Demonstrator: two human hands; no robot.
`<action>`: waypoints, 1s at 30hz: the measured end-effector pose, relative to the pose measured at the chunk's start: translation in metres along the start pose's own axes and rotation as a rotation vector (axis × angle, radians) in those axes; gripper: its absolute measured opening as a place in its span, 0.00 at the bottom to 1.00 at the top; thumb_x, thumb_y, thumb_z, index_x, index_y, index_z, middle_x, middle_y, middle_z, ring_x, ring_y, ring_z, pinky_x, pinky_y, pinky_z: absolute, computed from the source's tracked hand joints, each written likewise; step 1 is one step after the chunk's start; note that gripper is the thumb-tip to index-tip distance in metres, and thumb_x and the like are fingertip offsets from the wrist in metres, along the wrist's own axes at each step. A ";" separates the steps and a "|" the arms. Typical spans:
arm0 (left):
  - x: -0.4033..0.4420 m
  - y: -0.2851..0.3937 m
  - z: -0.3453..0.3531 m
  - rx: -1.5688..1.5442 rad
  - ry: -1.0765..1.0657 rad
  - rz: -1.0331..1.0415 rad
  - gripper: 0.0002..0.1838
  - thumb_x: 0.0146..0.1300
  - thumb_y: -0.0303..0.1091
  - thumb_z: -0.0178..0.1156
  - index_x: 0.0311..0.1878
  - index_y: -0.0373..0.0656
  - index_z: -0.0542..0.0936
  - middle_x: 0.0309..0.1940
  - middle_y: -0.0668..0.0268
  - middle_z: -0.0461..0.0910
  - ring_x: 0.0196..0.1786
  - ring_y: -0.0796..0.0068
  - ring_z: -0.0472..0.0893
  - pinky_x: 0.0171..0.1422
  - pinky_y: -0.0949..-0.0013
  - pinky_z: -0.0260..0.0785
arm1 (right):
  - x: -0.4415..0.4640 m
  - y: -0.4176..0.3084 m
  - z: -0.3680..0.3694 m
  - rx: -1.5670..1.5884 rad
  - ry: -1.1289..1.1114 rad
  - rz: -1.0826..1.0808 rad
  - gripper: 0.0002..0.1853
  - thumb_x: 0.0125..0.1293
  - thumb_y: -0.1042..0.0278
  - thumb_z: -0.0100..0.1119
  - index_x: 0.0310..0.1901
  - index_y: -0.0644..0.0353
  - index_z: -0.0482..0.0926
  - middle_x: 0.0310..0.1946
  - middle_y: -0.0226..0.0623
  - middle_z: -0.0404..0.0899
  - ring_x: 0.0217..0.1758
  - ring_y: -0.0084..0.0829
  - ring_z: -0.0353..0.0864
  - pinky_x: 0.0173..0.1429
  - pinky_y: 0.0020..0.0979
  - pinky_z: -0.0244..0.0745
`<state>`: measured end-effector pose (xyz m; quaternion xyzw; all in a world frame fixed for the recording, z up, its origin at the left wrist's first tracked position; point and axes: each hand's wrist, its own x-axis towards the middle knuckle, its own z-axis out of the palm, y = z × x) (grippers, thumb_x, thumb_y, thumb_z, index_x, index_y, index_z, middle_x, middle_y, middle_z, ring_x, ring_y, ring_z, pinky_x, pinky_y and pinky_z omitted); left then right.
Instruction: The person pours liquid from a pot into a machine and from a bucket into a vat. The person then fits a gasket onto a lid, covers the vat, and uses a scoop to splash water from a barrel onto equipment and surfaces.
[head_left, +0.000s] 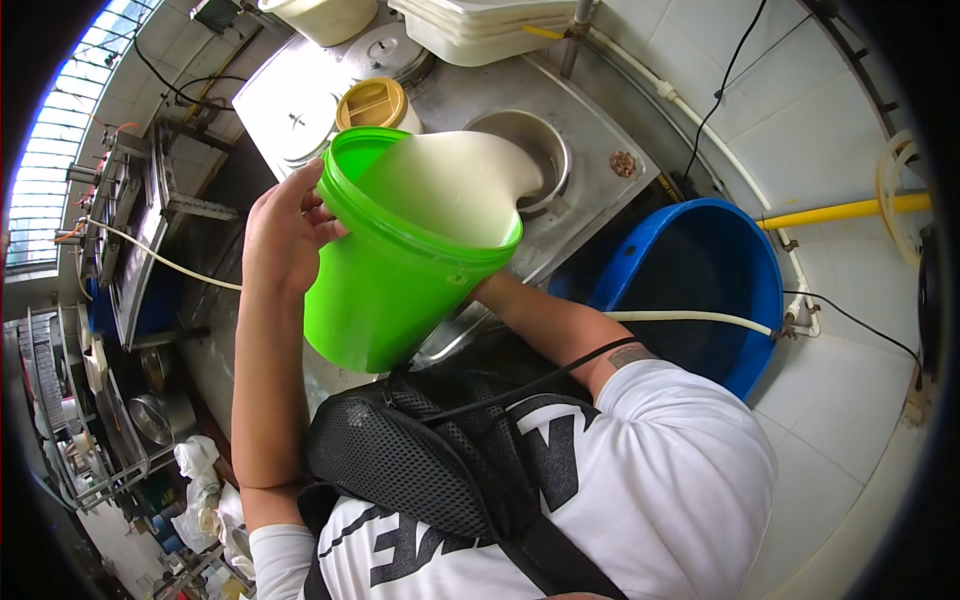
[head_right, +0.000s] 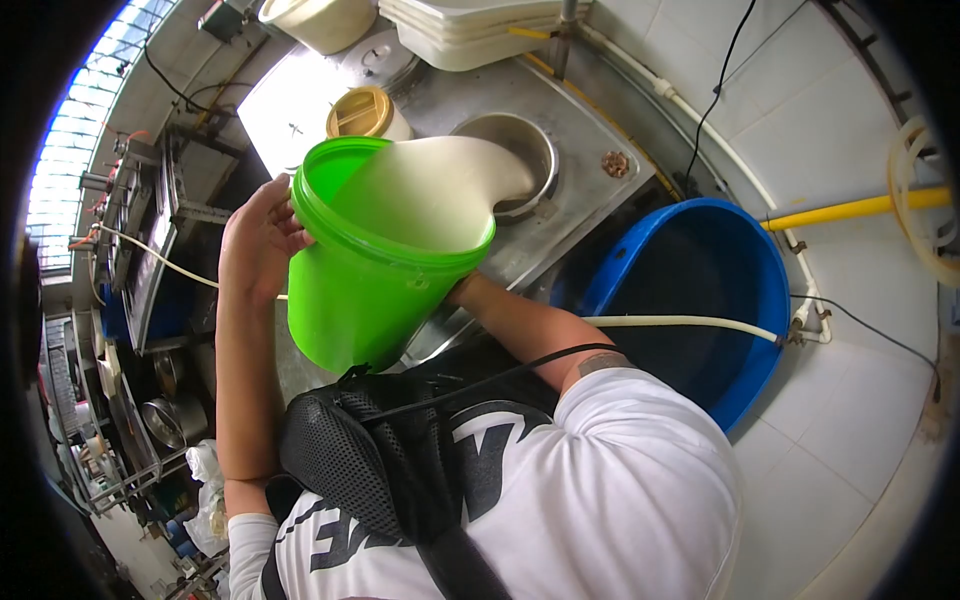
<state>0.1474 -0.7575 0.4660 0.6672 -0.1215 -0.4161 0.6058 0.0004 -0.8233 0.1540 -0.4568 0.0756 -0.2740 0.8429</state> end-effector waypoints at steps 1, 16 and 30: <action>0.001 0.000 0.003 -0.017 0.008 -0.010 0.14 0.72 0.38 0.63 0.48 0.34 0.83 0.33 0.65 0.81 0.32 0.76 0.80 0.34 0.72 0.76 | 0.000 0.000 0.001 0.002 -0.003 -0.001 0.24 0.82 0.62 0.48 0.74 0.58 0.67 0.71 0.41 0.73 0.73 0.33 0.71 0.77 0.35 0.67; 0.015 0.000 0.025 0.000 -0.017 -0.019 0.15 0.71 0.35 0.63 0.50 0.30 0.82 0.34 0.63 0.81 0.34 0.73 0.81 0.36 0.71 0.79 | 0.002 -0.009 0.016 0.094 -0.026 -0.041 0.24 0.80 0.66 0.50 0.75 0.58 0.67 0.72 0.41 0.73 0.74 0.33 0.71 0.77 0.35 0.67; 0.026 0.023 0.079 0.058 -0.106 0.003 0.17 0.70 0.35 0.64 0.51 0.28 0.79 0.38 0.59 0.81 0.38 0.69 0.83 0.43 0.66 0.85 | 0.012 -0.011 0.037 0.154 -0.041 -0.075 0.24 0.80 0.66 0.51 0.75 0.58 0.68 0.72 0.42 0.73 0.73 0.33 0.72 0.76 0.36 0.68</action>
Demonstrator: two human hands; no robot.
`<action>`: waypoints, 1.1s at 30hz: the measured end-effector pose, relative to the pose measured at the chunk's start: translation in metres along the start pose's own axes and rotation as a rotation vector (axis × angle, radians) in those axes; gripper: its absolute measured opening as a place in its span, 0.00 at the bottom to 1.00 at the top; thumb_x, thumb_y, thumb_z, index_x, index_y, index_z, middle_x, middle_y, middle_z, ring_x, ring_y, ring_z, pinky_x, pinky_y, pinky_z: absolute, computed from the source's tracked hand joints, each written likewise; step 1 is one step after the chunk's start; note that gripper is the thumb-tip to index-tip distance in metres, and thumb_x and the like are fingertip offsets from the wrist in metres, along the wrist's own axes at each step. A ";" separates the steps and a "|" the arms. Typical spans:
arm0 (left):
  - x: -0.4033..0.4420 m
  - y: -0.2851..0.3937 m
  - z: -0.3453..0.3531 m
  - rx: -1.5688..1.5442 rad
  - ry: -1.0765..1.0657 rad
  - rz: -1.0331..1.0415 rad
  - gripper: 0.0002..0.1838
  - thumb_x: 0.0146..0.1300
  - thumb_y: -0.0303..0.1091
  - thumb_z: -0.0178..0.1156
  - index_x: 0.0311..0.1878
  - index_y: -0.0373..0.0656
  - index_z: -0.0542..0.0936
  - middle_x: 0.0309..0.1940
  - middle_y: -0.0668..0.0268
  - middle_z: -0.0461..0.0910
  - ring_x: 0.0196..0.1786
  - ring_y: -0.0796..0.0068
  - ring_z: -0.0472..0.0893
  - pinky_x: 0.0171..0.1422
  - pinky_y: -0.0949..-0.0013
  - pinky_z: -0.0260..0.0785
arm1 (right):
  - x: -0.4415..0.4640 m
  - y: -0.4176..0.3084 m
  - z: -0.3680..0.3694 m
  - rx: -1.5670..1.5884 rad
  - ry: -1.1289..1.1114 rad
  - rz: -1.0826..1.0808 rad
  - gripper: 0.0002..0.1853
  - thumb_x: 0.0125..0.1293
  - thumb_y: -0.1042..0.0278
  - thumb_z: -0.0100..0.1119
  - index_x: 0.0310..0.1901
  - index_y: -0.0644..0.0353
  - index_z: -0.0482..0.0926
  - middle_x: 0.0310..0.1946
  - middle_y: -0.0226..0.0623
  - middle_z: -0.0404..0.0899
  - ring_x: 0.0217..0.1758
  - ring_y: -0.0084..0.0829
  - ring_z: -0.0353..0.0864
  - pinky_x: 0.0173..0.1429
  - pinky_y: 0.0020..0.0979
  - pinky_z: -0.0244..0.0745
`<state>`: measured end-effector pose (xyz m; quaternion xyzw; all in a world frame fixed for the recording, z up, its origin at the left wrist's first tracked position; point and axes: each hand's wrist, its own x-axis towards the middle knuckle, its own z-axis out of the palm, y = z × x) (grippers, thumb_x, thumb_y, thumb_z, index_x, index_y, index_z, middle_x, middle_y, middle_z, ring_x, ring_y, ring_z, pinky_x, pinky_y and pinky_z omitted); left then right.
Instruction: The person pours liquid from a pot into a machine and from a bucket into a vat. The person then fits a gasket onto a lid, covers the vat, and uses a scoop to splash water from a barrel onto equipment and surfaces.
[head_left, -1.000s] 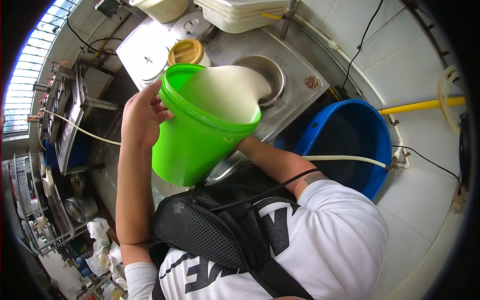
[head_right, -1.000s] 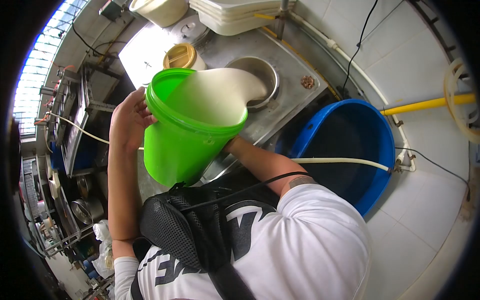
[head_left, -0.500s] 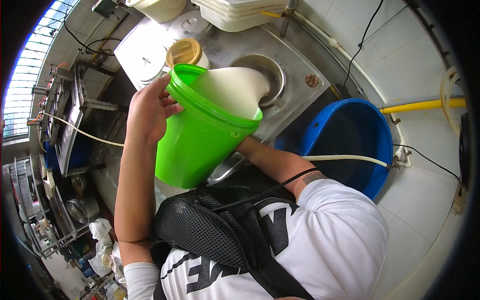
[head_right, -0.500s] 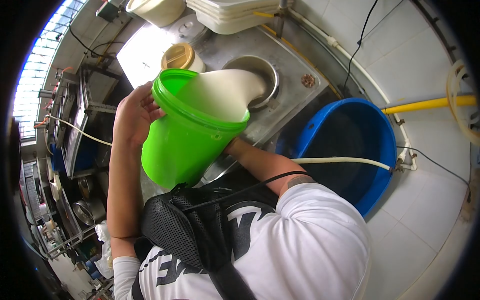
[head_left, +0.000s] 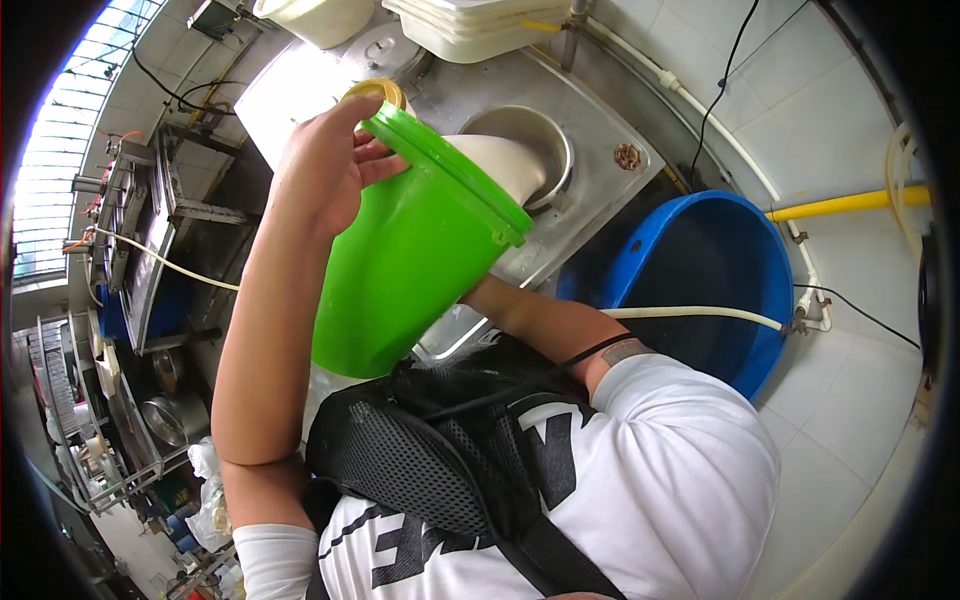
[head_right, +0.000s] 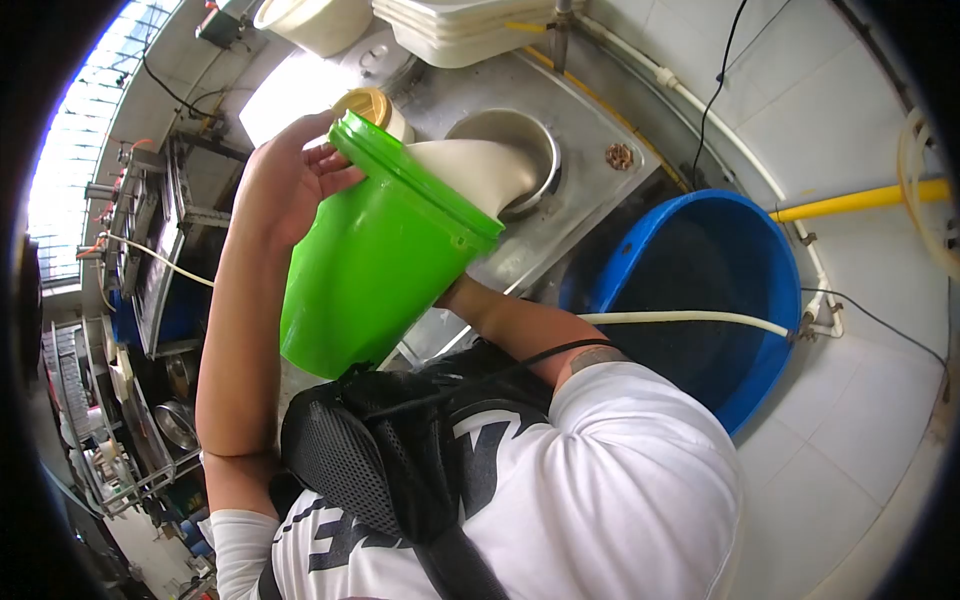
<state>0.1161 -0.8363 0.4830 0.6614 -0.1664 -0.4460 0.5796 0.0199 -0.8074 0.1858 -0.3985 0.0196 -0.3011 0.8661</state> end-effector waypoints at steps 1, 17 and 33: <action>0.002 0.002 0.004 -0.009 -0.006 -0.007 0.18 0.69 0.34 0.65 0.53 0.27 0.79 0.38 0.59 0.81 0.38 0.69 0.83 0.43 0.66 0.85 | 0.001 0.000 0.000 0.000 -0.002 0.000 0.24 0.80 0.65 0.51 0.75 0.58 0.68 0.72 0.42 0.73 0.73 0.33 0.72 0.76 0.36 0.68; 0.032 0.033 0.082 0.225 -0.168 0.082 0.31 0.66 0.37 0.70 0.61 0.24 0.68 0.46 0.53 0.74 0.44 0.61 0.80 0.49 0.61 0.85 | 0.012 0.000 0.018 0.008 0.015 -0.030 0.26 0.80 0.59 0.50 0.74 0.58 0.68 0.71 0.42 0.73 0.72 0.34 0.73 0.74 0.36 0.69; 0.002 0.028 0.010 -0.004 -0.188 0.084 0.24 0.71 0.34 0.62 0.61 0.25 0.71 0.52 0.47 0.75 0.51 0.54 0.80 0.60 0.54 0.81 | 0.018 -0.007 0.002 -0.054 0.005 0.028 0.27 0.81 0.53 0.49 0.74 0.58 0.69 0.71 0.42 0.73 0.70 0.35 0.74 0.72 0.37 0.71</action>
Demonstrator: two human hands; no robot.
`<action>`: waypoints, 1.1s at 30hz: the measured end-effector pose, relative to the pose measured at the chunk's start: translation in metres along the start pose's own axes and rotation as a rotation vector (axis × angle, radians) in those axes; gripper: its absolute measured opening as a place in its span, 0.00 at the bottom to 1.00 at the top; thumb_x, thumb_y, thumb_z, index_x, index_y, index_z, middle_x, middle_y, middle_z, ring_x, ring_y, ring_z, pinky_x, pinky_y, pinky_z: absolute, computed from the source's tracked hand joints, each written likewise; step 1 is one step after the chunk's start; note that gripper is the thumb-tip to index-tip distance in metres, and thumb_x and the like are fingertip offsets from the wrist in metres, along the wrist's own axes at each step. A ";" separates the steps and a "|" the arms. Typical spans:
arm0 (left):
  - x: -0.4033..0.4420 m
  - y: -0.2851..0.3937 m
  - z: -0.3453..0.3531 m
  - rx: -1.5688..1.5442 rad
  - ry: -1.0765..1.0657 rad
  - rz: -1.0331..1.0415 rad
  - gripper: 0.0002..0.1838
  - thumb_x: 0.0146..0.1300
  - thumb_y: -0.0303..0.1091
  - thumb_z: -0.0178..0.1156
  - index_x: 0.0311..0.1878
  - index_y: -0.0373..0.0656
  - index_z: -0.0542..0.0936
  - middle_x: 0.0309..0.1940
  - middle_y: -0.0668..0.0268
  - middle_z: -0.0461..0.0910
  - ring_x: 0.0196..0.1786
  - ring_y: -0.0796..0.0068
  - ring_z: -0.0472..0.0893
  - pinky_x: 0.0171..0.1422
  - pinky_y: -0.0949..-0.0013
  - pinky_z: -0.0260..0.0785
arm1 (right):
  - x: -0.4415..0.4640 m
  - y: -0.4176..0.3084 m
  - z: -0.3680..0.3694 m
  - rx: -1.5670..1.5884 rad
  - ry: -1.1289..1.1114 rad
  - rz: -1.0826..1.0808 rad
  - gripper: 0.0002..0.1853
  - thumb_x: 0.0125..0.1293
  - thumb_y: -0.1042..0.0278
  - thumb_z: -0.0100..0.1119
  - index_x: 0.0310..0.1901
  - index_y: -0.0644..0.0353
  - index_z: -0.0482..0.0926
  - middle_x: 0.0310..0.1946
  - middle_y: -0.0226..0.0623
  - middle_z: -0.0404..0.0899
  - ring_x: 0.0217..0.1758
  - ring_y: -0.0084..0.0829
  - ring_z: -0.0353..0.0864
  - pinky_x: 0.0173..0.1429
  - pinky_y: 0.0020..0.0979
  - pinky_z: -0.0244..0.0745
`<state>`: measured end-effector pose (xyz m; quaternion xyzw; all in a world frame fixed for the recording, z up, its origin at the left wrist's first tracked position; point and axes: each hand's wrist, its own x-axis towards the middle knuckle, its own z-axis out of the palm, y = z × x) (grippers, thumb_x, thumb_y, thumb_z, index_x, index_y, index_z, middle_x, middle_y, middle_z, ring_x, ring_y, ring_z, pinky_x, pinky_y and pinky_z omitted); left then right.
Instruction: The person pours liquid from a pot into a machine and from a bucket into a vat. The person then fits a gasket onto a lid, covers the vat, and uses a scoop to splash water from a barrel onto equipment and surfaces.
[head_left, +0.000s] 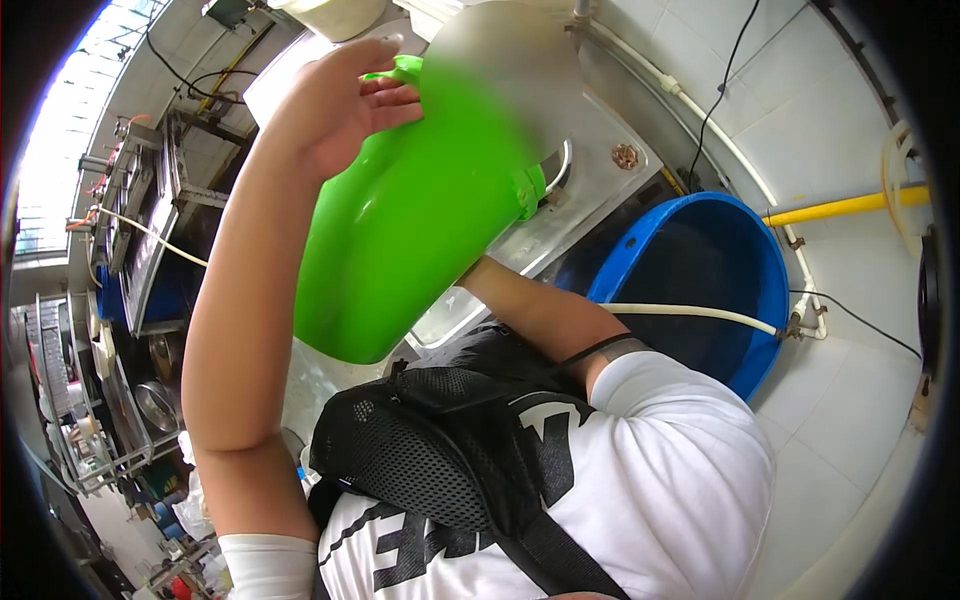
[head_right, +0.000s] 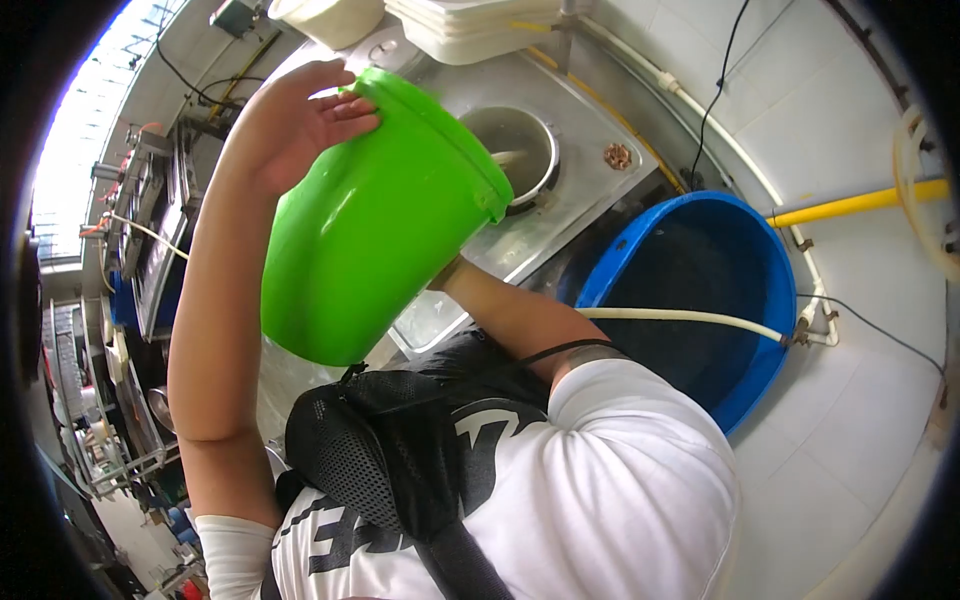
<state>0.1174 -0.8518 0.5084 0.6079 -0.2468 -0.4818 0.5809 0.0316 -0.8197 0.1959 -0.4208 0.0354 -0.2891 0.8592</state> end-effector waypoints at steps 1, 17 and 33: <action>-0.012 0.001 -0.017 -0.029 -0.015 -0.014 0.22 0.74 0.34 0.59 0.60 0.25 0.72 0.53 0.46 0.77 0.52 0.54 0.81 0.62 0.54 0.81 | 0.001 -0.002 -0.004 -0.027 -0.004 0.010 0.28 0.81 0.52 0.49 0.74 0.58 0.69 0.71 0.42 0.73 0.70 0.35 0.74 0.72 0.37 0.71; -0.358 -0.119 -0.345 -0.081 0.775 0.179 0.18 0.70 0.30 0.60 0.61 0.36 0.75 0.43 0.64 0.84 0.39 0.77 0.84 0.35 0.75 0.75 | 0.020 -0.001 0.194 -0.300 -0.282 0.765 0.49 0.68 0.21 0.49 0.72 0.61 0.69 0.61 0.48 0.78 0.41 0.36 0.87 0.41 0.36 0.83; -0.574 -0.385 -0.469 0.191 1.280 -0.171 0.21 0.74 0.42 0.64 0.56 0.33 0.81 0.40 0.66 0.84 0.38 0.80 0.79 0.43 0.72 0.73 | 0.029 0.265 0.317 -0.718 0.040 0.763 0.19 0.67 0.66 0.57 0.57 0.63 0.69 0.43 0.45 0.81 0.32 0.36 0.86 0.25 0.35 0.83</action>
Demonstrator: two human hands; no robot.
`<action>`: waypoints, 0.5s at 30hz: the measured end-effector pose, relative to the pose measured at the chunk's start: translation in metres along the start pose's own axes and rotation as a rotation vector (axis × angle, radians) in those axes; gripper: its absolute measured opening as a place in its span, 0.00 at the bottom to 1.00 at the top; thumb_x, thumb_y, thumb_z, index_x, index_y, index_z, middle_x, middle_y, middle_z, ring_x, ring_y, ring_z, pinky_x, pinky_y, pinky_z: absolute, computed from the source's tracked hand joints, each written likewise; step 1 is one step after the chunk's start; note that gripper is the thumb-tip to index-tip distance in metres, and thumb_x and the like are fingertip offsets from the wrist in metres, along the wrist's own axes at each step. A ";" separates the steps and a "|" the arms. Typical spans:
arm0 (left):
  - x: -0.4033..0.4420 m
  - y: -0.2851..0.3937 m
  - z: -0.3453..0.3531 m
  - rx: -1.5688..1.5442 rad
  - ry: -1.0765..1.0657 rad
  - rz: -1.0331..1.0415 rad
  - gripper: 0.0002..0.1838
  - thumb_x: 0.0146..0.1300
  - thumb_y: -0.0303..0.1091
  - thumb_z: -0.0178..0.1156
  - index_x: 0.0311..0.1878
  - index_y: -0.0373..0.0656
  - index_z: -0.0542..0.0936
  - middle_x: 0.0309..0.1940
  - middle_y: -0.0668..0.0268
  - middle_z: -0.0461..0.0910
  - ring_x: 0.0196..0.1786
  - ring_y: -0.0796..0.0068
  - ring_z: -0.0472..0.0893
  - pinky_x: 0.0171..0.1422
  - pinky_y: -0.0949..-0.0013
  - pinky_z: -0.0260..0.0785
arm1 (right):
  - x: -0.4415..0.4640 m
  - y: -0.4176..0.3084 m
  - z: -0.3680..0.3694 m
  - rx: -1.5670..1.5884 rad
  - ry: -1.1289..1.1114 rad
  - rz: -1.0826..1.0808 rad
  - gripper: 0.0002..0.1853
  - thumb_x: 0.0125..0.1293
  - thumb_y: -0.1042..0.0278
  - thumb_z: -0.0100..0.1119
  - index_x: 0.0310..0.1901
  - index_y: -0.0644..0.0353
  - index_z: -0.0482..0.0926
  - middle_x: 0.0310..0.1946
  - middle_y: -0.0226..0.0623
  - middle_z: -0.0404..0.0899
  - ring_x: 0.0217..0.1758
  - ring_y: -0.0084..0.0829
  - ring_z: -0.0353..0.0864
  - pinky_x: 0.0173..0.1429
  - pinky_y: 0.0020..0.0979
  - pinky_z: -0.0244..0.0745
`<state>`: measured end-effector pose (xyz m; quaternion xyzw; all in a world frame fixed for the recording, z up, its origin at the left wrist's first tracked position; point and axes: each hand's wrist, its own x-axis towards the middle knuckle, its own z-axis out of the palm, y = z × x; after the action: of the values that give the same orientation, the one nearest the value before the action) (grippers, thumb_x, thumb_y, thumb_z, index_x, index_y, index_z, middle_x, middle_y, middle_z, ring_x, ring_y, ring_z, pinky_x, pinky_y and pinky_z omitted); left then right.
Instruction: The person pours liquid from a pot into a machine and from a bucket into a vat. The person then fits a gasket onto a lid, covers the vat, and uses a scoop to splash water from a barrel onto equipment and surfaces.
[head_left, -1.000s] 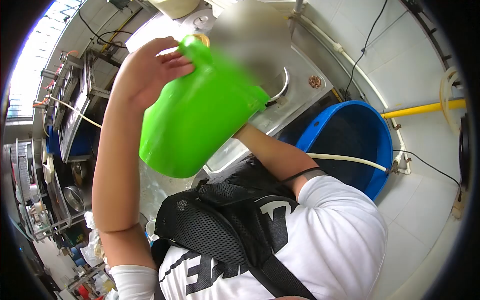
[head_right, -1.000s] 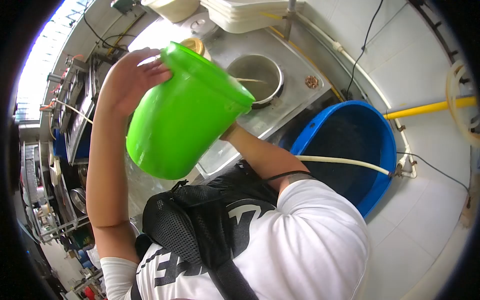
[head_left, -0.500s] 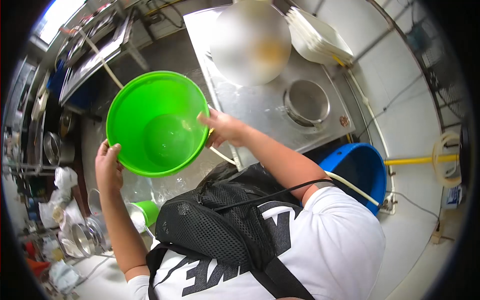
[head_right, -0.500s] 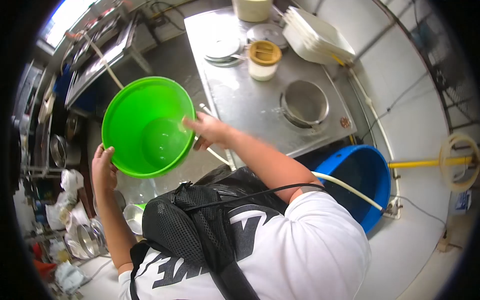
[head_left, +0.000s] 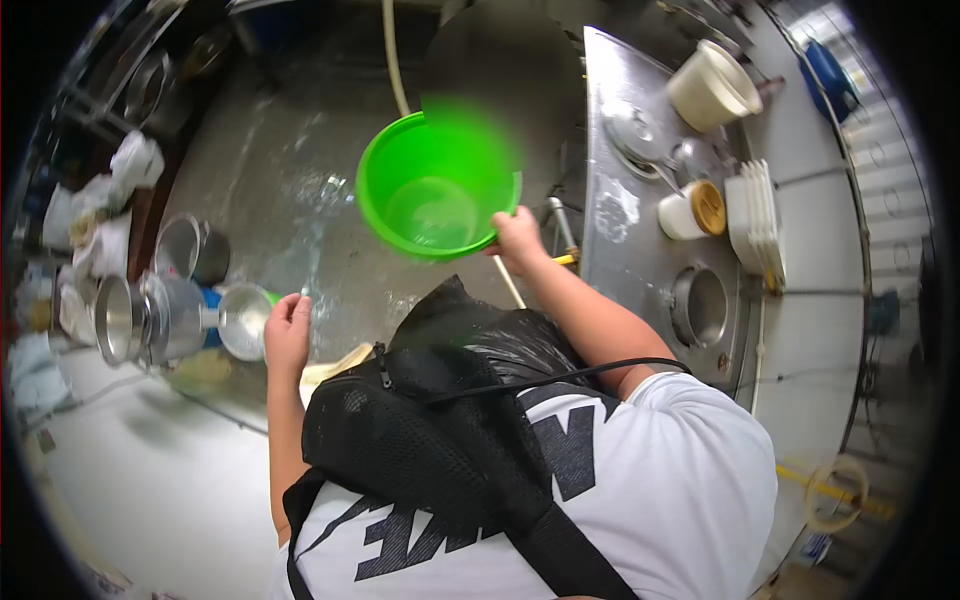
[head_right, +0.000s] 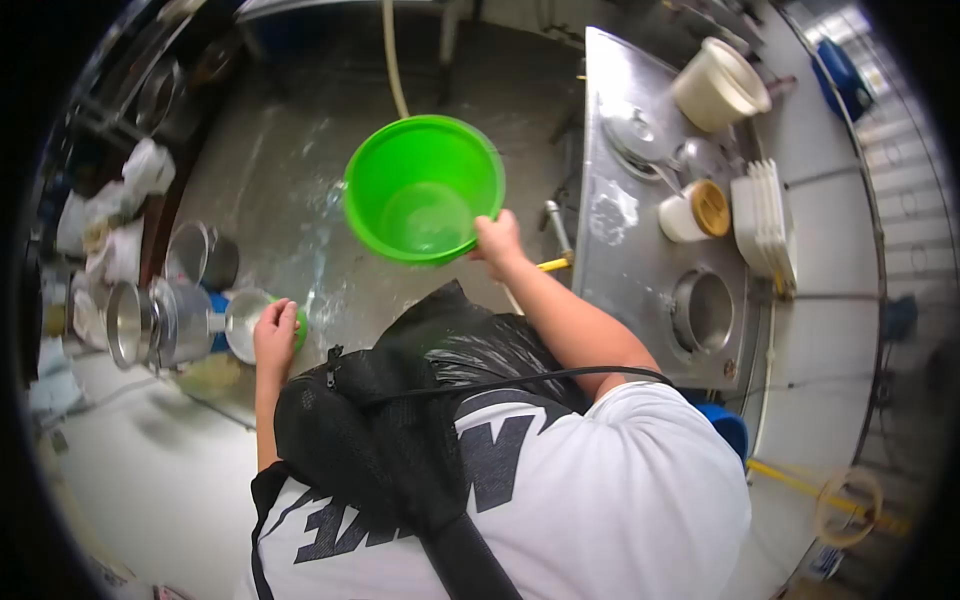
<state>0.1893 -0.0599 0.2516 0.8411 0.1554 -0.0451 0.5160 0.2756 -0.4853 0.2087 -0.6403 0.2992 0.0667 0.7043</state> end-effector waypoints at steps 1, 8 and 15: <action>0.000 -0.023 -0.003 0.036 0.004 -0.023 0.19 0.74 0.43 0.64 0.55 0.34 0.82 0.37 0.69 0.83 0.36 0.82 0.78 0.40 0.74 0.72 | 0.010 -0.001 0.001 0.007 0.063 0.022 0.19 0.67 0.66 0.57 0.57 0.62 0.68 0.43 0.45 0.81 0.32 0.37 0.86 0.25 0.35 0.83; -0.021 -0.089 -0.017 0.307 0.003 -0.304 0.23 0.68 0.45 0.67 0.52 0.31 0.84 0.38 0.53 0.87 0.41 0.63 0.86 0.50 0.62 0.77 | 0.124 0.019 0.015 0.099 0.157 -0.075 0.19 0.66 0.72 0.55 0.57 0.58 0.66 0.45 0.44 0.80 0.33 0.37 0.84 0.27 0.37 0.83; -0.007 -0.128 -0.044 0.526 -0.044 -0.650 0.30 0.68 0.52 0.64 0.55 0.30 0.83 0.47 0.43 0.86 0.52 0.44 0.85 0.59 0.52 0.76 | 0.208 0.032 0.133 -0.159 -0.178 0.048 0.19 0.68 0.71 0.54 0.59 0.59 0.67 0.47 0.41 0.80 0.38 0.33 0.86 0.32 0.35 0.85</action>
<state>0.1394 0.0313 0.1643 0.8503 0.3851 -0.2616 0.2457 0.4739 -0.4147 0.0753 -0.6784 0.2445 0.1638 0.6732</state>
